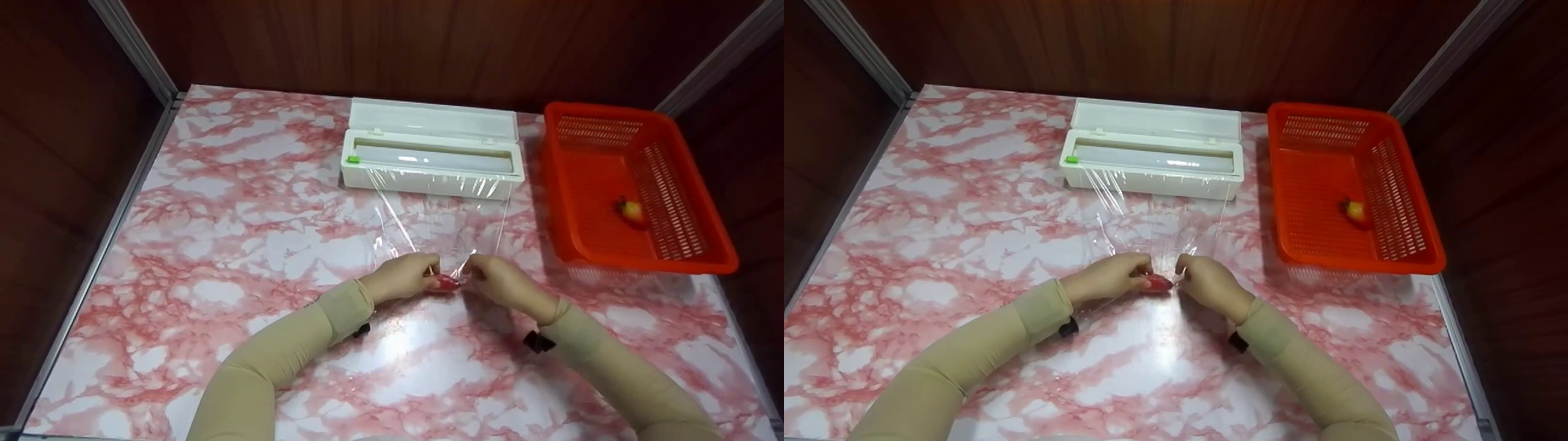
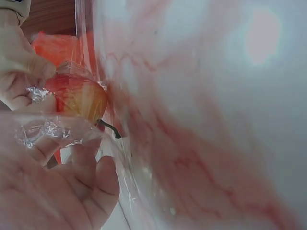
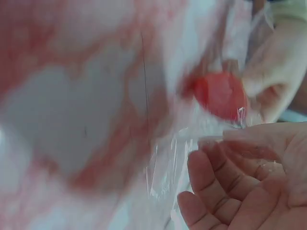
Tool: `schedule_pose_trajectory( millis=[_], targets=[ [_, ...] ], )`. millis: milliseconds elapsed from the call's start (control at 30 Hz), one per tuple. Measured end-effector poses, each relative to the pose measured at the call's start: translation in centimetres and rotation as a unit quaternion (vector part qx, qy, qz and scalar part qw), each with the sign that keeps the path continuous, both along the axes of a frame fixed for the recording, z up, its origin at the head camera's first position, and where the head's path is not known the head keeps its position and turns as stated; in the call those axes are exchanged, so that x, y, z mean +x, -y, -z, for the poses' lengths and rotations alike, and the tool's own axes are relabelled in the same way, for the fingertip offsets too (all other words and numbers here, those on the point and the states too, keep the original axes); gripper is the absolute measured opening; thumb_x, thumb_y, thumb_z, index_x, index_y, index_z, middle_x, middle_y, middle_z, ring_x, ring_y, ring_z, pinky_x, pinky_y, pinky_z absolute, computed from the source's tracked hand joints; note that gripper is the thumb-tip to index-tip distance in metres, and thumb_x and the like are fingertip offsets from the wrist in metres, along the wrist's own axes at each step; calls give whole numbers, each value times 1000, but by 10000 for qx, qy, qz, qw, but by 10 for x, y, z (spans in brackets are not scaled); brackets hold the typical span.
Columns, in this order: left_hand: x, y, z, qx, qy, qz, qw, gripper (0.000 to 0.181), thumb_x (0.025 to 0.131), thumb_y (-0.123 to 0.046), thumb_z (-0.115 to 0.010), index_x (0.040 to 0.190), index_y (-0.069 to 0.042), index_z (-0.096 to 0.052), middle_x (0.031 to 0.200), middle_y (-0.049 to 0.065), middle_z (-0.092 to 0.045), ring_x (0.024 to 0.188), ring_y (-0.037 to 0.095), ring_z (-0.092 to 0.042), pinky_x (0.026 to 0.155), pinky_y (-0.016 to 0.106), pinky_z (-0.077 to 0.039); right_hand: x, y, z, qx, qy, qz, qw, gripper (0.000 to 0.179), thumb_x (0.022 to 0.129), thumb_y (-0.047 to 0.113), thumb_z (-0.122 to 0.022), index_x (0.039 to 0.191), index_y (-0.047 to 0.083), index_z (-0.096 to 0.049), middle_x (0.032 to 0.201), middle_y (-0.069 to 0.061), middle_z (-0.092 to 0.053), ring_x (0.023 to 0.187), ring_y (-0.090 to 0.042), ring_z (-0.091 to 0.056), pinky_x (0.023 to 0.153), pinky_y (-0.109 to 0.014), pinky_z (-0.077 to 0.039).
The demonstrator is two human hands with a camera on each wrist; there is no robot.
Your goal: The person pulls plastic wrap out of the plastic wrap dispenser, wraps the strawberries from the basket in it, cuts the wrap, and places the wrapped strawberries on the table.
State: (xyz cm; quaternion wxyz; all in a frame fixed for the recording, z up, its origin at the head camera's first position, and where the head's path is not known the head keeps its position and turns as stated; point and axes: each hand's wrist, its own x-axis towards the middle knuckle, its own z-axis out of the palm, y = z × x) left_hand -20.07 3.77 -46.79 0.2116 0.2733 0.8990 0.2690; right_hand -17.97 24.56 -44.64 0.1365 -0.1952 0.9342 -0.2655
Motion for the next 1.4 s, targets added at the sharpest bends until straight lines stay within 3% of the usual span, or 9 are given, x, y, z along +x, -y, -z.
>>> schedule_pose_trajectory(
  millis=[167, 267, 433, 533, 633, 833, 967, 1200, 1400],
  targets=[
    [-3, 1, 1, 29, 143, -28, 9999, 18, 89, -35, -59, 99, -20, -56, 88, -3, -63, 78, 13, -57, 66, 28, -45, -13, -17, 4, -369, 664, 322, 9966, 6, 83, 0, -60, 88, 1, -62, 83, -11, -66, 66, -17, -63, 63, -29, -52],
    [-4, 2, 1, 50, 255, -55, 9996, 19, 89, -36, -57, 100, -20, -56, 88, -3, -62, 77, 12, -56, 66, 28, -44, -20, -25, 4, -146, 732, 448, 9962, 4, 83, 4, -62, 86, 1, -61, 83, -10, -66, 68, -17, -62, 65, -28, -51],
    [-6, 3, 1, 25, 274, -50, 9996, 18, 91, -34, -56, 101, -20, -55, 88, -2, -63, 77, 14, -56, 67, 29, -44, -24, -29, -7, -123, 698, 776, 9945, 32, 81, 4, -64, 111, -4, -55, 102, -22, -60, 92, -32, -57, 77, -41, -52],
    [-6, 4, 2, 9, 303, -33, 9995, 18, 91, -34, -55, 102, -19, -55, 90, 0, -65, 79, 16, -58, 69, 30, -46, -18, -21, -15, -395, 152, 843, 9955, 44, 79, 1, -63, 120, -4, -50, 117, -25, -53, 109, -38, -50, 91, -50, -46],
    [-7, 4, 2, 47, 341, -16, 9994, 18, 91, -33, -55, 102, -18, -56, 93, 1, -65, 83, 17, -59, 72, 30, -48, -4, -3, -20, -466, -683, 523, 9952, 38, 76, -1, -66, 112, 0, -56, 115, -18, -56, 110, -33, -50, 94, -48, -44],
    [-12, 3, 1, 179, 418, -35, 9990, 15, 92, -27, -54, 102, -16, -57, 96, 3, -66, 86, 18, -60, 75, 30, -48, 20, 30, -7, 42, -1909, -783, 9785, 29, 70, -4, -71, 97, 3, -63, 94, -9, -62, 89, -23, -59, 79, -37, -52],
    [-15, 2, 1, 169, 358, 72, 9992, 15, 93, -23, -53, 104, -14, -57, 96, 5, -66, 84, 17, -59, 74, 29, -47, 22, 38, 8, 422, -2481, -870, 9639, 32, 70, -2, -73, 100, 3, -62, 93, -7, -60, 85, -24, -59, 73, -36, -52],
    [-18, 7, 2, 225, 254, 235, 9991, 19, 94, -22, -51, 104, -10, -62, 101, 6, -66, 89, 18, -59, 81, 31, -48, 18, 40, 20, 910, -2729, -834, 9541, 25, 76, -2, -68, 97, 5, -57, 86, -6, -57, 76, -24, -56, 60, -34, -51],
    [-12, 30, -7, 245, 796, 11, 9965, 45, 87, -47, -56, 114, -11, -54, 100, 4, -61, 86, 16, -58, 76, 31, -48, 14, 36, 23, 1011, -2572, -908, 9568, 21, 77, -7, -62, 92, 6, -54, 83, -6, -56, 74, -23, -56, 59, -34, -50]
  ],
)
